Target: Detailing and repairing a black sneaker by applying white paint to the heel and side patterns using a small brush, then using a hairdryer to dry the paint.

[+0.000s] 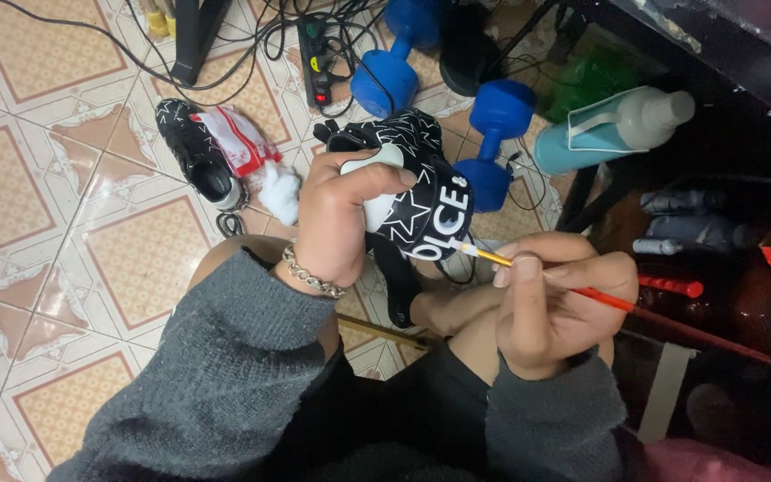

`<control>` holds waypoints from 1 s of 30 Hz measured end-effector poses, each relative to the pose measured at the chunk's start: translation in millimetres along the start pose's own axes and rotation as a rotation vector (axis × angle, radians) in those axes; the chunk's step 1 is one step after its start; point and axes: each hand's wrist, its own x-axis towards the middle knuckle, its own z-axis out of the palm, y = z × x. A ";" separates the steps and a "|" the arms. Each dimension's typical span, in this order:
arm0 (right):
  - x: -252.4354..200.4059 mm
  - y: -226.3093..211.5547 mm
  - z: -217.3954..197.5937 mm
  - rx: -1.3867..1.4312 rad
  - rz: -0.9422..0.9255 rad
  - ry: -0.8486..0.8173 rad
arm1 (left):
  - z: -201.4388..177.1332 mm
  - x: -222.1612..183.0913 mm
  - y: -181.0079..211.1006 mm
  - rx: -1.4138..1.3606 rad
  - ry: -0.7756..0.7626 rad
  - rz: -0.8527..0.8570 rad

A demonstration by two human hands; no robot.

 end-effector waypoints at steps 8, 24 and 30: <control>15.9 -3.3 -7.5 -0.156 -0.004 0.197 | -1.0 0.3 4.0 0.392 -0.078 0.165; 28.0 18.8 -26.0 -0.102 0.200 0.207 | -32.5 13.3 -22.0 0.317 -0.020 0.142; 30.4 40.4 -20.7 -0.036 0.123 0.314 | -8.3 17.5 -4.6 0.137 0.106 0.086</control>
